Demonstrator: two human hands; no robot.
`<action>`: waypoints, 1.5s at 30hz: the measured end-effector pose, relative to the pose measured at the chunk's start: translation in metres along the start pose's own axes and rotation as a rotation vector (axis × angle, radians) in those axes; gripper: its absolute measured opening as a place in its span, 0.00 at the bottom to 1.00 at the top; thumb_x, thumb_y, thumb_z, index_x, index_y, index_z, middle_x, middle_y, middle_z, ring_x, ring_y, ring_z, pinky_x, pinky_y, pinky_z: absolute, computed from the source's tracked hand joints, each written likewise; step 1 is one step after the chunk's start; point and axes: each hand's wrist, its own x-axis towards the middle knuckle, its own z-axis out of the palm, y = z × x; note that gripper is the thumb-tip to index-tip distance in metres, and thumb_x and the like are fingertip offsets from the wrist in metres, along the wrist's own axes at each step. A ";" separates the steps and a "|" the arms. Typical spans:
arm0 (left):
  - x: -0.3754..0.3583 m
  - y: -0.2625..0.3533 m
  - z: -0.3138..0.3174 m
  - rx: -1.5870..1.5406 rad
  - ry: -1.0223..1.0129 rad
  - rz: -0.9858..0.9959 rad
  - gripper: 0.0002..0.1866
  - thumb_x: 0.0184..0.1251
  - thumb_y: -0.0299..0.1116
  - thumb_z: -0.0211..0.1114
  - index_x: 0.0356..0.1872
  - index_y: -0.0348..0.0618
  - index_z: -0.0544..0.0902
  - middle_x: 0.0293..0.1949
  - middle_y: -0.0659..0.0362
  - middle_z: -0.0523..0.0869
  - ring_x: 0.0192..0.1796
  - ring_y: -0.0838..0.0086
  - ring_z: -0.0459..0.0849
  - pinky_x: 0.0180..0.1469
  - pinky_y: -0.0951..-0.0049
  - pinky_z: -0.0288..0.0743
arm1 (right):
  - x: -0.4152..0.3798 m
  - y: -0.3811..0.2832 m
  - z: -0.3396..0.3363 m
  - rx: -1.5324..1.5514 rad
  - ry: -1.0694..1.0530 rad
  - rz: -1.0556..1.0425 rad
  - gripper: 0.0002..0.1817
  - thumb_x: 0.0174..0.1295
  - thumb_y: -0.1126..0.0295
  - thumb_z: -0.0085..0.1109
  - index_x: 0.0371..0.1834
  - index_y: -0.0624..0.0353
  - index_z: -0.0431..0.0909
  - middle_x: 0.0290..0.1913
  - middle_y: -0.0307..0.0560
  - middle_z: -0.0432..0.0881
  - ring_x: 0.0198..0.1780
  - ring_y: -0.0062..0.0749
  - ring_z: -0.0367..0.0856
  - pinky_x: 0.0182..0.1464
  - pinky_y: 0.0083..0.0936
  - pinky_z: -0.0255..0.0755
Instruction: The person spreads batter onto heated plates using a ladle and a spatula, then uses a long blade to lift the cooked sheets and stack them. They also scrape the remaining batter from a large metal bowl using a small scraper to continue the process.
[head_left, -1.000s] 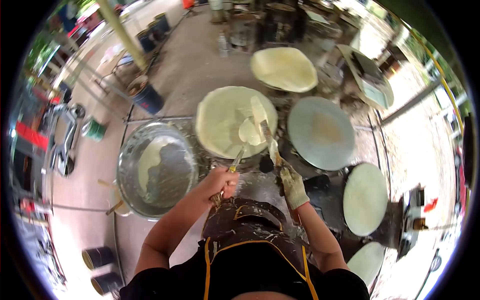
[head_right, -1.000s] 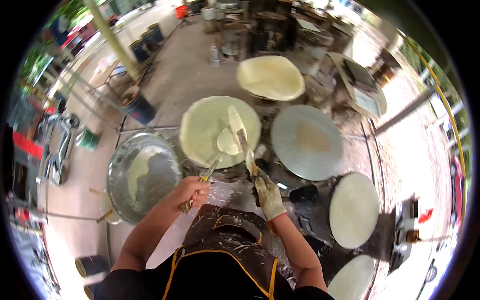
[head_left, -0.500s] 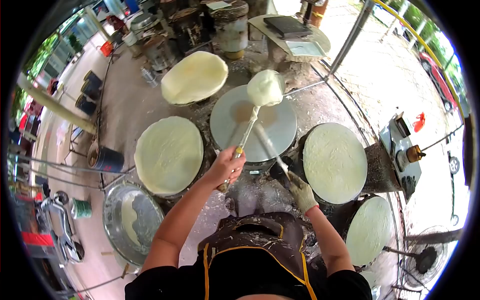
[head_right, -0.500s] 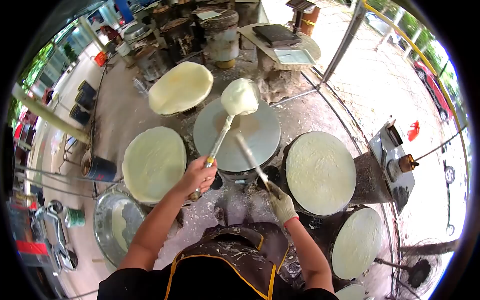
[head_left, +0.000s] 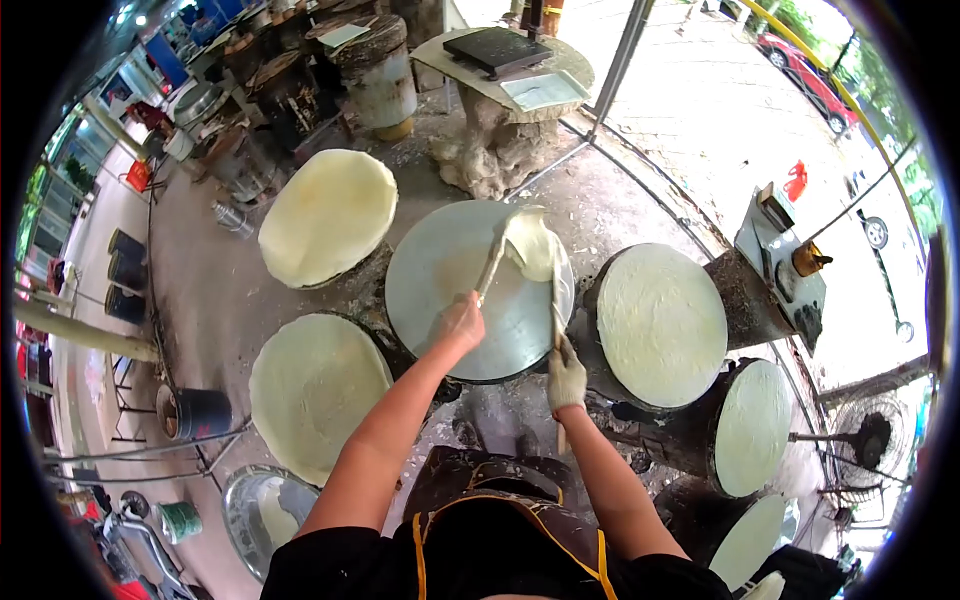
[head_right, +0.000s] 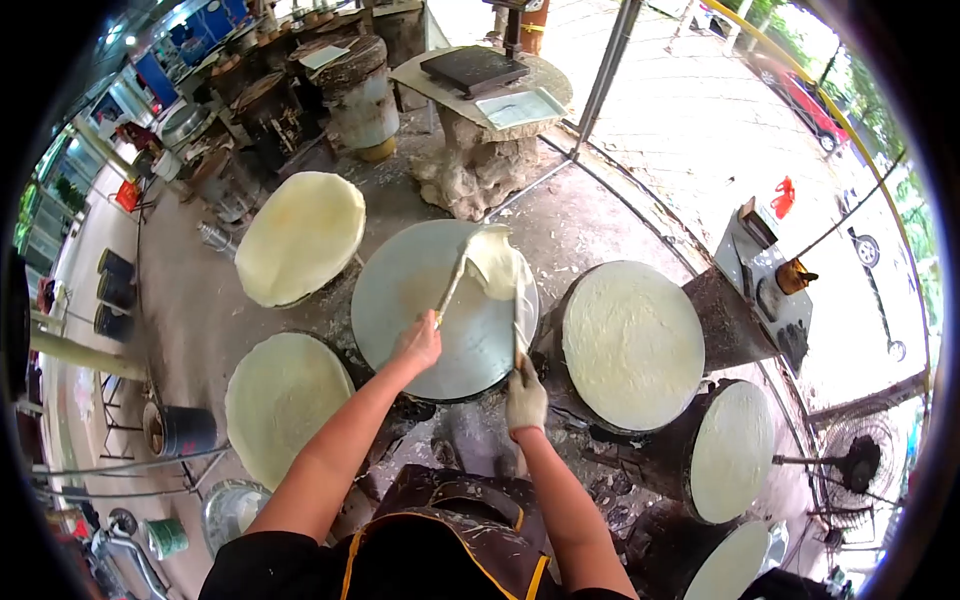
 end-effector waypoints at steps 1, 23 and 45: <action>0.008 -0.003 -0.006 0.025 -0.021 -0.028 0.13 0.61 0.31 0.55 0.46 0.41 0.69 0.44 0.43 0.76 0.43 0.48 0.80 0.45 0.55 0.75 | 0.017 -0.005 0.014 -0.113 -0.022 0.042 0.22 0.61 0.64 0.49 0.60 0.53 0.71 0.39 0.56 0.83 0.38 0.37 0.82 0.41 0.27 0.73; 0.010 -0.107 -0.072 0.162 0.116 0.001 0.16 0.63 0.28 0.53 0.51 0.39 0.66 0.44 0.43 0.74 0.43 0.53 0.80 0.42 0.59 0.77 | 0.036 -0.072 0.066 0.365 -0.237 0.412 0.18 0.60 0.60 0.55 0.51 0.55 0.79 0.17 0.35 0.70 0.15 0.22 0.67 0.15 0.22 0.57; -0.125 -0.185 -0.110 0.082 0.292 -0.096 0.30 0.53 0.21 0.58 0.60 0.61 0.72 0.39 0.53 0.72 0.40 0.58 0.78 0.40 0.60 0.73 | 0.072 -0.080 0.051 0.076 -0.600 0.283 0.20 0.58 0.61 0.56 0.54 0.53 0.77 0.21 0.33 0.73 0.14 0.17 0.61 0.15 0.16 0.55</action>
